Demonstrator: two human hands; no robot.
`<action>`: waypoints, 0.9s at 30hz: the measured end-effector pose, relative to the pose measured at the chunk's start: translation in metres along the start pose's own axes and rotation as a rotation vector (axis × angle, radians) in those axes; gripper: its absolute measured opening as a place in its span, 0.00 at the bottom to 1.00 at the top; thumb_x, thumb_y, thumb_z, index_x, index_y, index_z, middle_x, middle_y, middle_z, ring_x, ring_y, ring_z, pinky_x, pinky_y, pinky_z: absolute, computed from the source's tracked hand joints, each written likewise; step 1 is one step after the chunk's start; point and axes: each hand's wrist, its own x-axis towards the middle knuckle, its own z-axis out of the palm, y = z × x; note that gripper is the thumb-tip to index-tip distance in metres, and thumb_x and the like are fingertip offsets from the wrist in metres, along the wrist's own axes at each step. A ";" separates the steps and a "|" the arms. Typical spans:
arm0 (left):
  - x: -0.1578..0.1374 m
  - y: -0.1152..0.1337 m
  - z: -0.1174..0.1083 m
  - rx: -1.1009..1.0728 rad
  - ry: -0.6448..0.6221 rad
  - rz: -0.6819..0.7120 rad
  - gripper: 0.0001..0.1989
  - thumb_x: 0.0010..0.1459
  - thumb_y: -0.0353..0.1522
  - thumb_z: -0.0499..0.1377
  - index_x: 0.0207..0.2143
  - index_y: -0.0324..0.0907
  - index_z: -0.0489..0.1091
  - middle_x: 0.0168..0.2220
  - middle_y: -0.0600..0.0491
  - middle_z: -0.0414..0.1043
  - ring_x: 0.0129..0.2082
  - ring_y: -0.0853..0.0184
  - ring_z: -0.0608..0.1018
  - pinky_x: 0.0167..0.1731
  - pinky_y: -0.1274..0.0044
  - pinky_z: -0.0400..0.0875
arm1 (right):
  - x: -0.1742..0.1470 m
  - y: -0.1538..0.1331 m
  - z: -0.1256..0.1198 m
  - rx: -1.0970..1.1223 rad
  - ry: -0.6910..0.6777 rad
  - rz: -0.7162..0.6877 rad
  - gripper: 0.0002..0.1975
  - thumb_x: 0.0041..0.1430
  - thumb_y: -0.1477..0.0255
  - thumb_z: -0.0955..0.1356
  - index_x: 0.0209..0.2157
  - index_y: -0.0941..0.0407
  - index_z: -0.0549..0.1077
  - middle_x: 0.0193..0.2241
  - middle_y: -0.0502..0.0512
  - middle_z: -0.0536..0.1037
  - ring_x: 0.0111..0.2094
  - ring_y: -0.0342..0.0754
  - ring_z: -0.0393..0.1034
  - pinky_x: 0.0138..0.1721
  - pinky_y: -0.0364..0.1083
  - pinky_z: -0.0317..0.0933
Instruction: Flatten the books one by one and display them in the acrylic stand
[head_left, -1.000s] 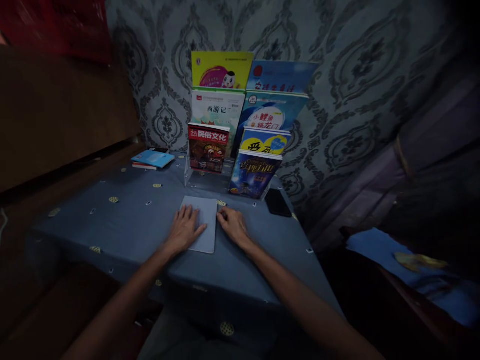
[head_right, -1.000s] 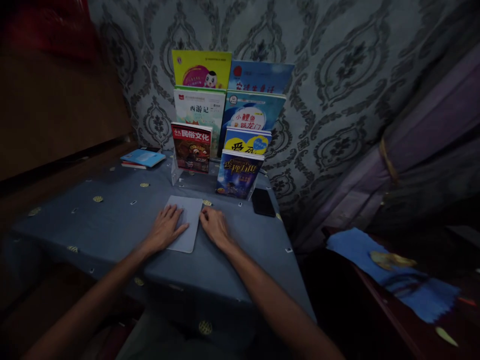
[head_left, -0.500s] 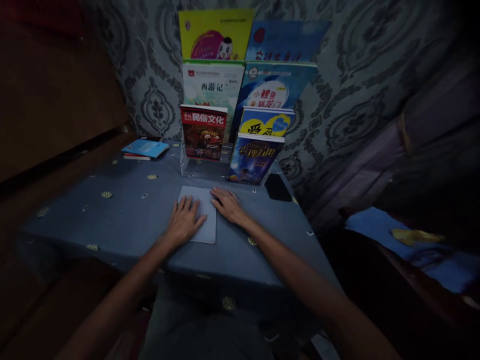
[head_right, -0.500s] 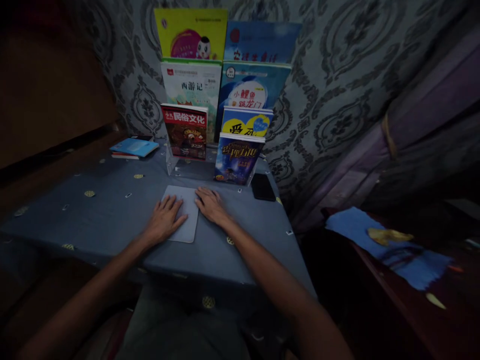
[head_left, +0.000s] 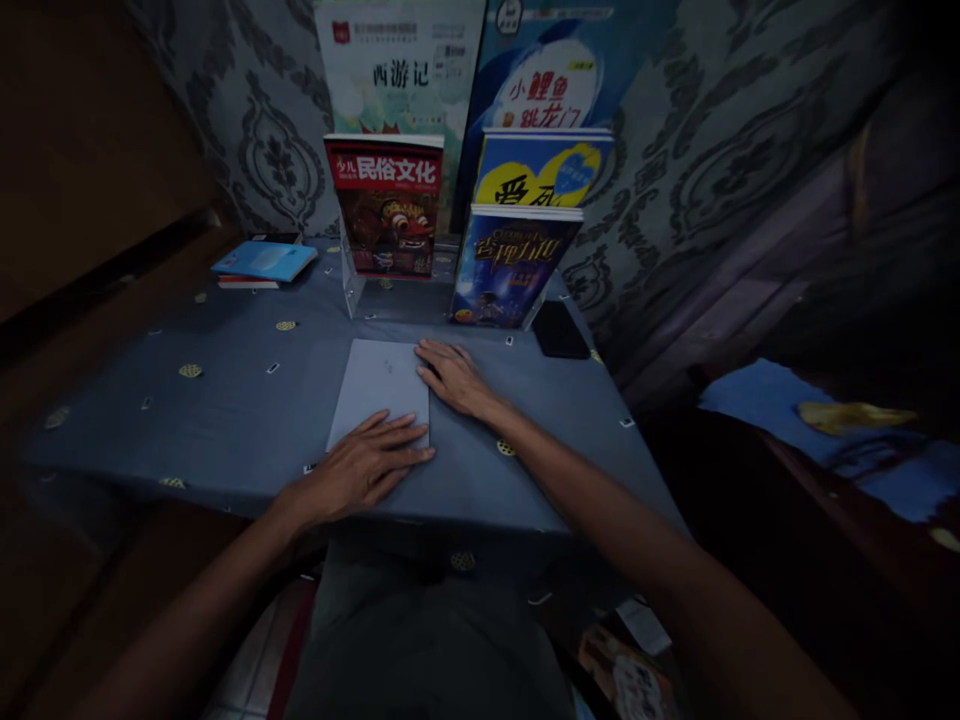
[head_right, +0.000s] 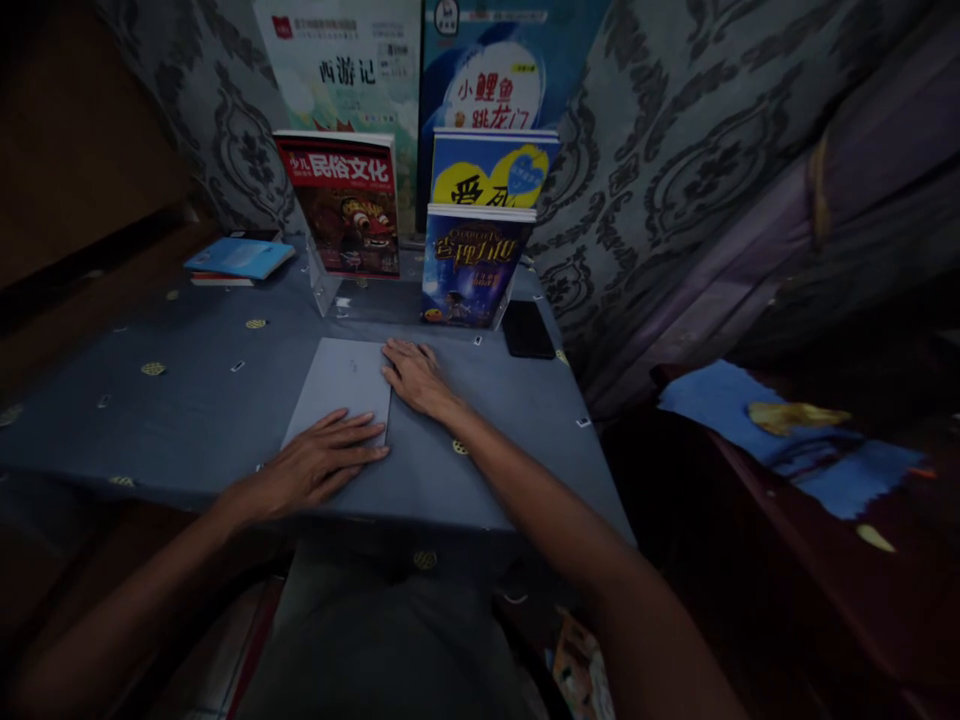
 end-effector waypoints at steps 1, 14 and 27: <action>0.000 0.001 -0.001 -0.007 -0.008 0.000 0.20 0.72 0.34 0.47 0.61 0.52 0.69 0.66 0.54 0.65 0.68 0.65 0.63 0.69 0.63 0.54 | 0.000 -0.001 -0.001 -0.004 -0.003 0.001 0.23 0.70 0.69 0.61 0.63 0.60 0.66 0.66 0.64 0.64 0.69 0.53 0.55 0.69 0.58 0.44; 0.020 -0.058 -0.015 -0.022 0.007 -0.294 0.24 0.71 0.40 0.44 0.65 0.43 0.61 0.68 0.46 0.60 0.69 0.62 0.62 0.69 0.60 0.53 | -0.002 -0.002 0.000 -0.064 -0.021 -0.004 0.25 0.70 0.65 0.60 0.65 0.57 0.64 0.68 0.62 0.61 0.69 0.54 0.53 0.69 0.60 0.44; 0.040 -0.154 -0.017 0.004 0.057 -0.408 0.27 0.70 0.39 0.40 0.65 0.39 0.61 0.67 0.46 0.62 0.69 0.61 0.61 0.68 0.61 0.53 | -0.007 -0.011 -0.005 -0.089 -0.016 -0.058 0.23 0.69 0.68 0.61 0.63 0.58 0.67 0.66 0.64 0.65 0.70 0.57 0.51 0.69 0.64 0.42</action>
